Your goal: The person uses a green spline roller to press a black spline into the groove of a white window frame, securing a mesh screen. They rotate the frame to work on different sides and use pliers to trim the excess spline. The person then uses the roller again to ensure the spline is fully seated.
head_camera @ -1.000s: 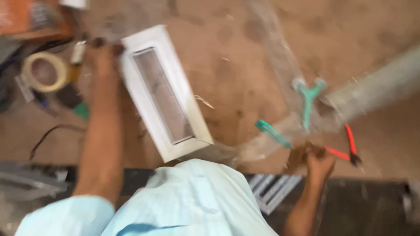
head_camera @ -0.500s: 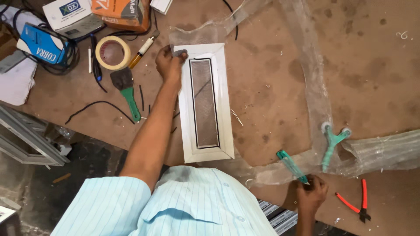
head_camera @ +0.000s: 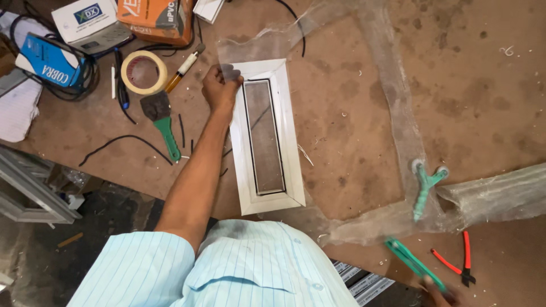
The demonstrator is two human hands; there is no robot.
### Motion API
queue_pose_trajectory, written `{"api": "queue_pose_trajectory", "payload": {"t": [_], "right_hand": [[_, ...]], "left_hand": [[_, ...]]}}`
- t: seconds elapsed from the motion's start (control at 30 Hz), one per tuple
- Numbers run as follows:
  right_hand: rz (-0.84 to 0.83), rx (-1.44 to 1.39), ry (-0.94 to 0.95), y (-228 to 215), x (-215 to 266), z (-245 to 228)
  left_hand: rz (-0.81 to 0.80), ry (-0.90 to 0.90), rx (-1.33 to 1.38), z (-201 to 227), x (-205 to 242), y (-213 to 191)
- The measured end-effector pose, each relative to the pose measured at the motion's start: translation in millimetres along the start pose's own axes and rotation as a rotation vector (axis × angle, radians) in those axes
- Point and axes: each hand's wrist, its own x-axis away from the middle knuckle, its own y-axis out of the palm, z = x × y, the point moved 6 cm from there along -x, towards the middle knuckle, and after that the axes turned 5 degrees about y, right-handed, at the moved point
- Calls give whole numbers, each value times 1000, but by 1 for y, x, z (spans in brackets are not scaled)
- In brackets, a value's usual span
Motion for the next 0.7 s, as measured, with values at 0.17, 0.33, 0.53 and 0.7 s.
{"api": "queue_pose_trajectory", "payload": {"t": [0.17, 0.33, 0.53, 0.7], "right_hand": [[-427, 110, -414, 31, -5, -73], [-204, -294, -564, -40, 18, -157], [-307, -980, -608, 88, 99, -302], [-647, -948, -474, 199, 157, -416]], "left_hand": [[22, 162, -373, 20, 5, -3], [100, 56, -327, 13, 3, -8], [197, -58, 141, -17, -5, -20], [149, 1, 361, -34, -3, -22]]}}
